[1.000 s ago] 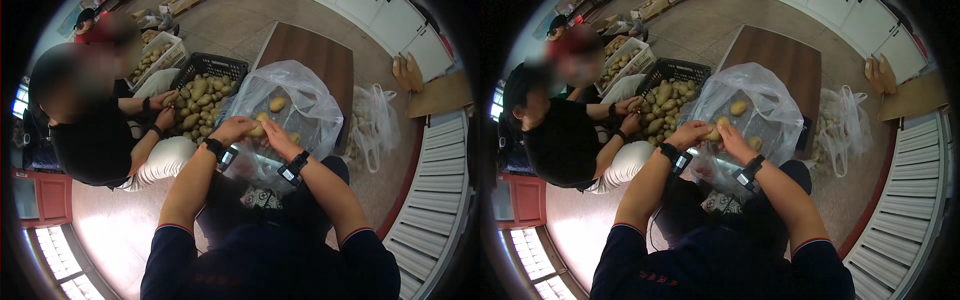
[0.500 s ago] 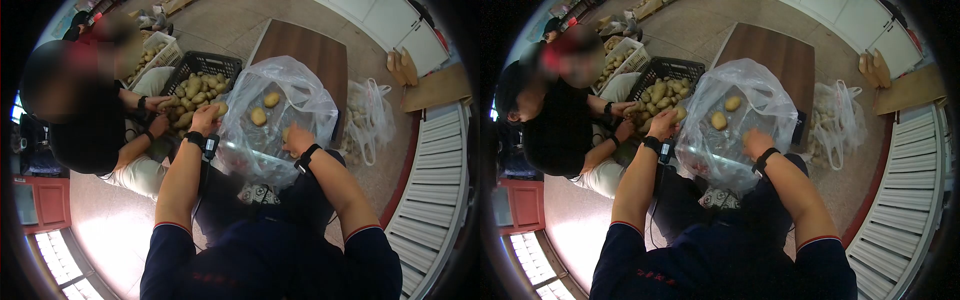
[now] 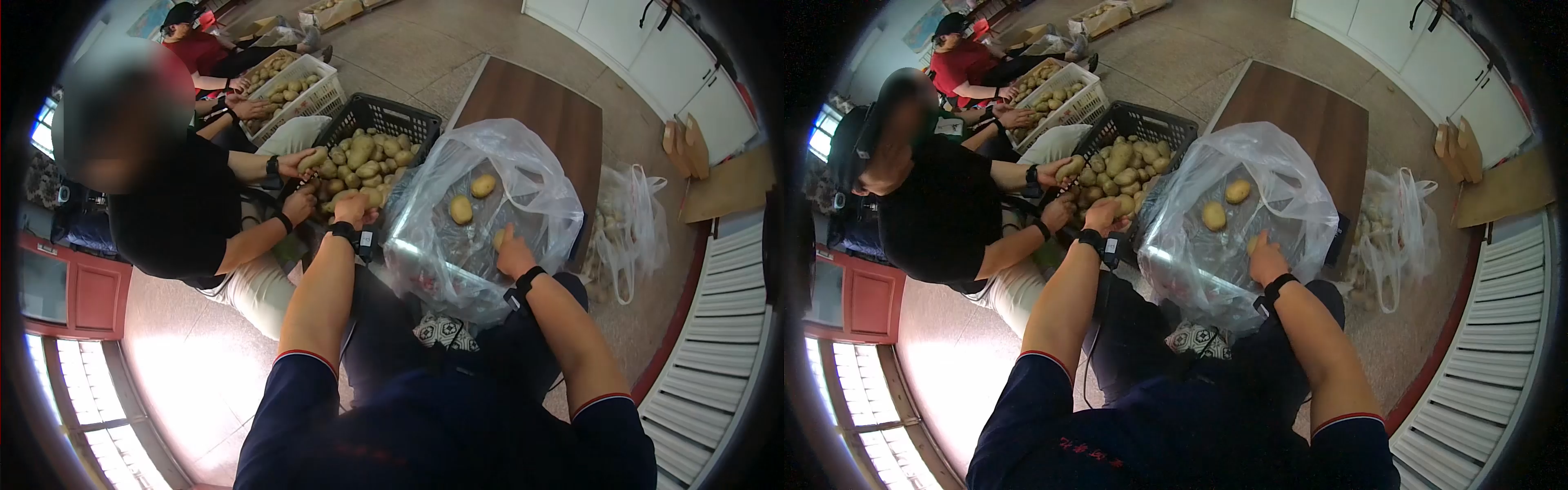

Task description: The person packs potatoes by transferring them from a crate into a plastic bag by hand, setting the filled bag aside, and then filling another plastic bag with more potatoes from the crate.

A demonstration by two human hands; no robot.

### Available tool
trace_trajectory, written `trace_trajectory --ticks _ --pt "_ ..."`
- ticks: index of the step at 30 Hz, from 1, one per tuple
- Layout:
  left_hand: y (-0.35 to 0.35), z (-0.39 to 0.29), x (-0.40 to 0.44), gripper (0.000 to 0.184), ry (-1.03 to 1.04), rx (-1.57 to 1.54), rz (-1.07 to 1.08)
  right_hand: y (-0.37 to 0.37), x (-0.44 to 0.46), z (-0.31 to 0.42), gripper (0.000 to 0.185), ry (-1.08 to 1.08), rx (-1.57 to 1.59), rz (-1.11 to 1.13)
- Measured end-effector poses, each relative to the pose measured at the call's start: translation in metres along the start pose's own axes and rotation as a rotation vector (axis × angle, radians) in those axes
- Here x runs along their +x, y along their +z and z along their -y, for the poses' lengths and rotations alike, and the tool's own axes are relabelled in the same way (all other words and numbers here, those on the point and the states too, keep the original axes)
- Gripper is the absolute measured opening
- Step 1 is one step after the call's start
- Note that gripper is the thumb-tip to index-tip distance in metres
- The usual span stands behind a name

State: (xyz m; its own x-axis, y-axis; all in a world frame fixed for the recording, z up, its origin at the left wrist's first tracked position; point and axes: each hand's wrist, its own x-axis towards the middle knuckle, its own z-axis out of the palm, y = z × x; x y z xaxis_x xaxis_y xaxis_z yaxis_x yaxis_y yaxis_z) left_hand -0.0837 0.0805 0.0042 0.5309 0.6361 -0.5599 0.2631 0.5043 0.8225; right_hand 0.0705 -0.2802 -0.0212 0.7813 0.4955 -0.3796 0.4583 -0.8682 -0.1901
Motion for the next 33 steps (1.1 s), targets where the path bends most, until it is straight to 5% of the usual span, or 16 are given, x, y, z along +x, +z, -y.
trace_trajectory --ticks 5,12,18,24,29,33 --pt "-0.003 0.003 0.006 0.025 0.022 -0.028 -0.078 0.0 0.005 0.002 0.052 -0.093 0.117 -0.136" --pt "-0.021 0.015 0.033 0.026 -0.002 -0.055 -0.058 -0.007 0.016 0.004 0.046 -0.144 0.12 -0.264" --pt "-0.018 0.016 0.038 0.028 0.063 -0.101 -0.192 -0.004 0.032 -0.004 0.037 -0.005 0.371 -0.401" --pt "0.02 0.001 -0.001 0.026 0.095 -0.027 -0.074 -0.013 0.031 0.004 0.029 -0.102 0.603 -0.541" --pt "0.052 -0.007 -0.033 0.032 0.03 0.013 0.175 -0.027 0.019 0.01 0.027 0.065 1.652 0.086" --pt "0.076 -0.006 -0.052 0.034 0.029 0.145 0.309 -0.034 0.011 0.022 0.029 -0.007 1.792 0.207"
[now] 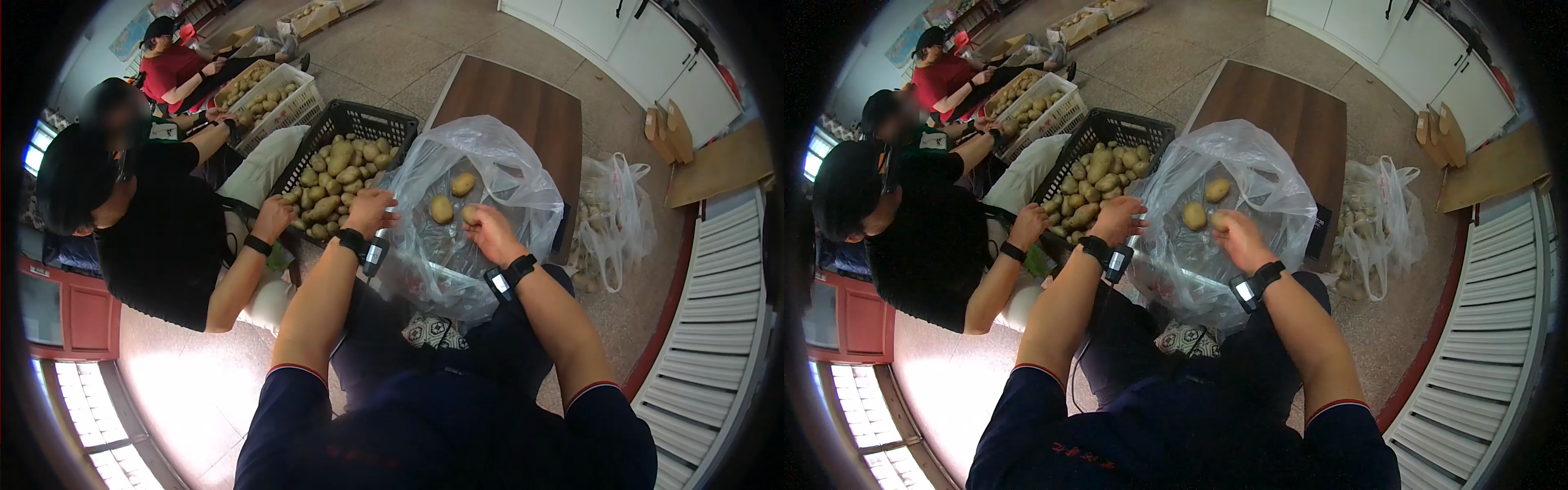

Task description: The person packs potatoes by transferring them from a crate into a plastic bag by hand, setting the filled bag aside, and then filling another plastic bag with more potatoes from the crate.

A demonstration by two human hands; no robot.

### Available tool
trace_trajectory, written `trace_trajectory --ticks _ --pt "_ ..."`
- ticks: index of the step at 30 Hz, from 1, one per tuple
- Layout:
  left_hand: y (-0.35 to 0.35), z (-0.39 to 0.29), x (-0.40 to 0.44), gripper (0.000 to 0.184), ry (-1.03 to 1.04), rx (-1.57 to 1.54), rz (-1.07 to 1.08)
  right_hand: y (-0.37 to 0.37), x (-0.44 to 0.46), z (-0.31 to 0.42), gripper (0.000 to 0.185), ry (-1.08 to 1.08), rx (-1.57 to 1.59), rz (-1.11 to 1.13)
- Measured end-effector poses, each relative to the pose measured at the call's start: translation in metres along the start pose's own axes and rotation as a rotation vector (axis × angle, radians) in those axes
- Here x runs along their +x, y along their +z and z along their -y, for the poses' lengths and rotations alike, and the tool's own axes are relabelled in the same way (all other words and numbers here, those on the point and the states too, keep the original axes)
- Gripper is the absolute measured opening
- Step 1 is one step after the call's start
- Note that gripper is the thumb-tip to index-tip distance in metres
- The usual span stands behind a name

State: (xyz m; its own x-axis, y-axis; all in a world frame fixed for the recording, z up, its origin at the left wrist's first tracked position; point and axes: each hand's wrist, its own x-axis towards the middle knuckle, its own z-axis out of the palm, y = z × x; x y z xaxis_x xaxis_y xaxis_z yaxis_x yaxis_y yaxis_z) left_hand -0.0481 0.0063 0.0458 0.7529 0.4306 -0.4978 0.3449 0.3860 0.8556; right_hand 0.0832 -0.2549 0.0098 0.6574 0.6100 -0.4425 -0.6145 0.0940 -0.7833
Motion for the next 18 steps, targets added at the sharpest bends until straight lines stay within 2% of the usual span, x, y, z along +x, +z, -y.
trace_trajectory --ticks 2,4,6,10,12,18 --pt "0.012 0.0 -0.003 0.035 -0.031 0.018 0.027 0.009 -0.001 -0.001 0.03 -0.027 -0.089 0.16" --pt "0.023 0.0 -0.006 0.035 -0.063 0.037 0.051 0.018 -0.002 -0.005 0.03 0.016 -0.094 0.159" --pt "0.029 0.002 -0.008 0.044 -0.099 0.15 0.188 0.029 -0.008 -0.007 0.03 0.056 -0.102 0.159" --pt "0.04 0.004 -0.017 0.044 -0.156 0.207 0.224 0.044 -0.007 -0.016 0.028 0.101 -0.224 0.259" --pt "0.041 0.001 -0.021 0.041 -0.171 0.178 0.358 0.056 -0.005 -0.017 0.028 0.105 -0.283 0.306" --pt "0.029 0.013 -0.002 0.029 -0.192 0.057 0.425 0.072 0.0 -0.01 0.029 -0.043 -0.589 0.305"
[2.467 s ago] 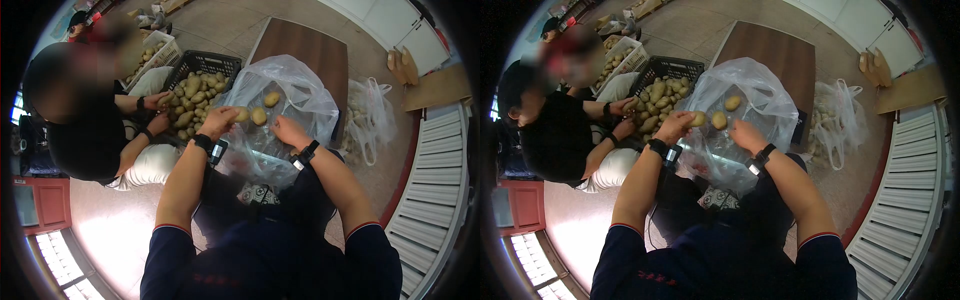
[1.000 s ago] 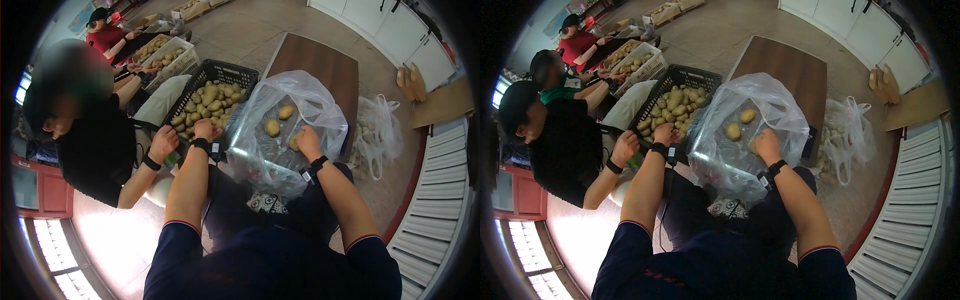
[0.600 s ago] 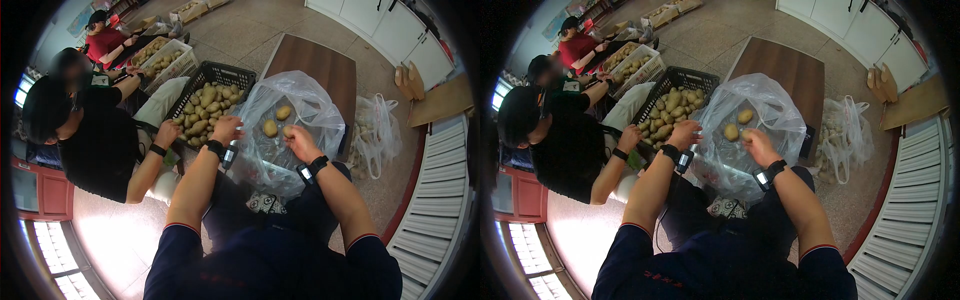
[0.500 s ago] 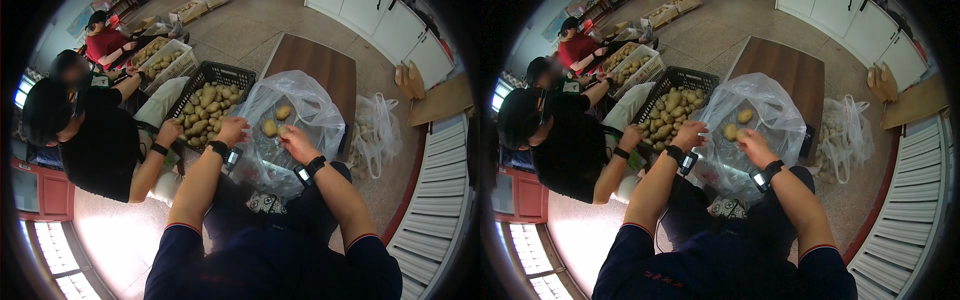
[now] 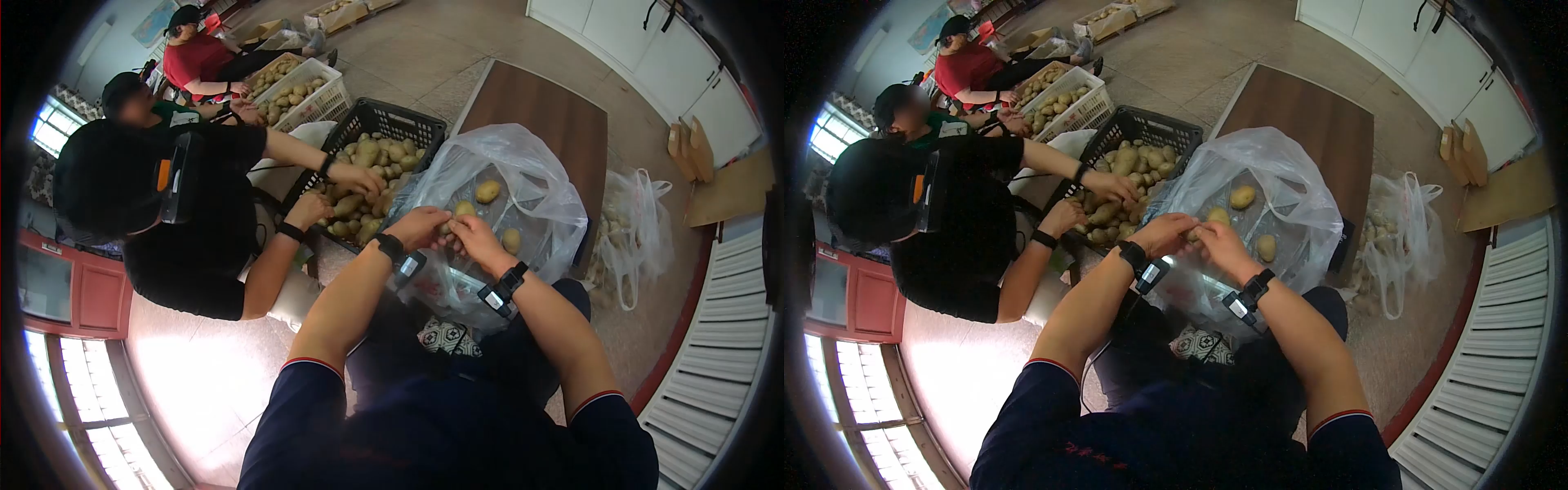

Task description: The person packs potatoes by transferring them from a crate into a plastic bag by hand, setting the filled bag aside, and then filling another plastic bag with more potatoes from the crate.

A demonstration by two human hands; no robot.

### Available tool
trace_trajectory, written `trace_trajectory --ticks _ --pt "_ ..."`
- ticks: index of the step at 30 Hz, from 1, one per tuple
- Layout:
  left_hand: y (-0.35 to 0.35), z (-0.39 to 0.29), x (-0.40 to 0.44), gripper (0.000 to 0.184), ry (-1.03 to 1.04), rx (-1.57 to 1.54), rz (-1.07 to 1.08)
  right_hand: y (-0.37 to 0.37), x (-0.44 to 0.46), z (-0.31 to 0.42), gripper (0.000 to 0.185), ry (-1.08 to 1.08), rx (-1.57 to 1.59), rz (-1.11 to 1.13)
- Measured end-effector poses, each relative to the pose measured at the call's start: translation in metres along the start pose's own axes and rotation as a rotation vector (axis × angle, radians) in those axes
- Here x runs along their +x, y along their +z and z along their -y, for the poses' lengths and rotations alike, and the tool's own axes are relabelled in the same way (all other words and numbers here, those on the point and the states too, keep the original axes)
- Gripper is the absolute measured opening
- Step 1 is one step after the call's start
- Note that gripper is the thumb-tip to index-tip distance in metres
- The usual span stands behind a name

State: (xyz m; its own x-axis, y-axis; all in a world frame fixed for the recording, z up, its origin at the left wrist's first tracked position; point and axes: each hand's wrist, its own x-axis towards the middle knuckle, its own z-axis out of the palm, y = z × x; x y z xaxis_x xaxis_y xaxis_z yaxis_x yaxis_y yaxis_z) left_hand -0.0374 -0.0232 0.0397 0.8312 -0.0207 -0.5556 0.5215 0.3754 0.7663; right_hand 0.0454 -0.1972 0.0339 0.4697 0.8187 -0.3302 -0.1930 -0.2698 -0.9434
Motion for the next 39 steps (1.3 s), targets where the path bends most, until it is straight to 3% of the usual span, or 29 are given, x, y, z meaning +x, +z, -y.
trace_trajectory --ticks 3,5,7,14,21,30,39 --pt "-0.011 0.001 0.006 0.025 0.037 -0.08 -0.012 -0.007 0.015 -0.011 0.025 -0.062 -0.18 -0.076" --pt "-0.017 -0.002 0.004 0.023 0.062 -0.12 -0.052 -0.009 0.024 -0.02 0.027 -0.424 -0.641 -0.274" --pt "-0.02 -0.008 0.001 0.022 0.079 -0.183 -0.217 -0.012 0.024 -0.022 0.03 -0.419 -0.774 -0.318" --pt "-0.05 -0.004 0.003 0.022 0.149 -0.293 -0.384 -0.018 0.033 -0.033 0.039 -0.351 -1.154 -0.312" --pt "-0.088 0.004 0.003 0.03 0.15 -0.357 -0.44 -0.014 0.028 -0.037 0.035 -0.296 -1.278 -0.247" --pt "-0.109 0.007 -0.015 0.037 0.145 -0.372 -0.558 -0.013 -0.002 -0.056 0.032 -0.456 -1.307 -0.325" --pt "-0.133 0.022 -0.001 0.034 0.148 -0.344 -0.708 -0.016 -0.023 -0.056 0.036 -0.288 -1.091 -0.305"
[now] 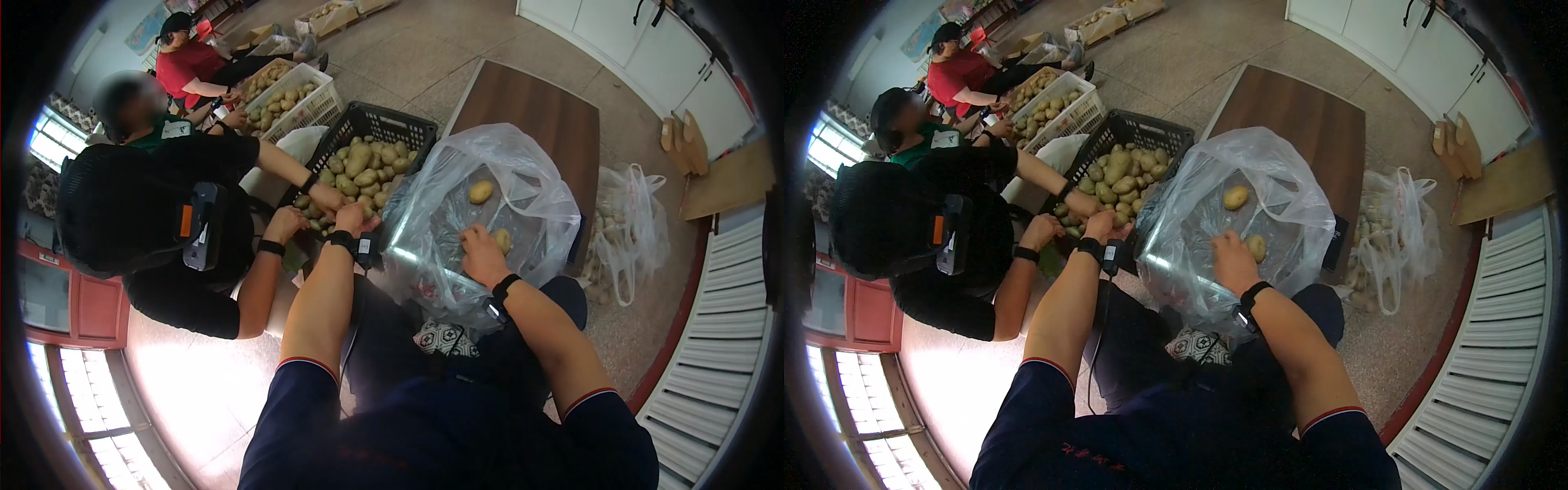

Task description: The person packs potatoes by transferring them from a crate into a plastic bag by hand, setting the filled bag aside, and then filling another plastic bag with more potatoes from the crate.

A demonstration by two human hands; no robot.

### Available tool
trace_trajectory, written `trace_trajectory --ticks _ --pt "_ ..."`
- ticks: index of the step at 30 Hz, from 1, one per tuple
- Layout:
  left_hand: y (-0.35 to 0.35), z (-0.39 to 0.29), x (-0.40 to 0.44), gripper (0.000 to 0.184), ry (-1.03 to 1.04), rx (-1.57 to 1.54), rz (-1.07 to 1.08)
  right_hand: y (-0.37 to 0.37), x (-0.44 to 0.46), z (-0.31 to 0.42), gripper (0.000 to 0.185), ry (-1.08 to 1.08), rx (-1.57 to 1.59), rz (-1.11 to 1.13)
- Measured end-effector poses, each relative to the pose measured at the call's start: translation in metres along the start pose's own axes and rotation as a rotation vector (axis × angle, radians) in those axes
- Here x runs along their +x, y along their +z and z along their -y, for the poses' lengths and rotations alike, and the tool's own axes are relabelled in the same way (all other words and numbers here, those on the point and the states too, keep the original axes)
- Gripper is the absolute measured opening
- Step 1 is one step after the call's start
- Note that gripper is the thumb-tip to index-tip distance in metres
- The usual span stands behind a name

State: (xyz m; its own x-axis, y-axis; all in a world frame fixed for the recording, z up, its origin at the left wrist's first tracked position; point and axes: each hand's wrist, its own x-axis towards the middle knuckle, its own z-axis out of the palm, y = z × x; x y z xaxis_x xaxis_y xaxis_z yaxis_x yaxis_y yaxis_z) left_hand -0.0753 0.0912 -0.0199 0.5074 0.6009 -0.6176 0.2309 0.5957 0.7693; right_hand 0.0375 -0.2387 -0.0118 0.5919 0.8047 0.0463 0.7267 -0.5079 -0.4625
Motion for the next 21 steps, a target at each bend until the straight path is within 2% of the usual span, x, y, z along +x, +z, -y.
trace_trajectory --ticks 2,8,14,16,17,21 --pt "-0.007 0.006 0.013 0.028 0.017 0.012 0.007 0.002 -0.001 -0.003 0.041 0.051 0.122 0.002" --pt "-0.027 0.017 0.04 0.017 0.009 0.04 0.086 0.005 -0.005 -0.009 0.043 0.028 0.197 -0.023" --pt "-0.027 0.019 0.05 0.021 -0.024 0.016 0.206 0.006 -0.007 -0.008 0.043 0.072 0.227 -0.028" --pt "-0.005 0.009 0.02 0.013 -0.054 -0.119 0.078 0.013 -0.006 -0.014 0.044 0.045 0.236 -0.054" --pt "0.002 0.005 0.012 0.013 -0.055 -0.119 0.079 0.016 -0.005 -0.018 0.046 0.017 0.247 -0.081" --pt "0.025 0.003 -0.006 0.024 -0.106 -0.06 0.178 0.021 0.0 -0.02 0.05 -0.03 0.323 -0.112"
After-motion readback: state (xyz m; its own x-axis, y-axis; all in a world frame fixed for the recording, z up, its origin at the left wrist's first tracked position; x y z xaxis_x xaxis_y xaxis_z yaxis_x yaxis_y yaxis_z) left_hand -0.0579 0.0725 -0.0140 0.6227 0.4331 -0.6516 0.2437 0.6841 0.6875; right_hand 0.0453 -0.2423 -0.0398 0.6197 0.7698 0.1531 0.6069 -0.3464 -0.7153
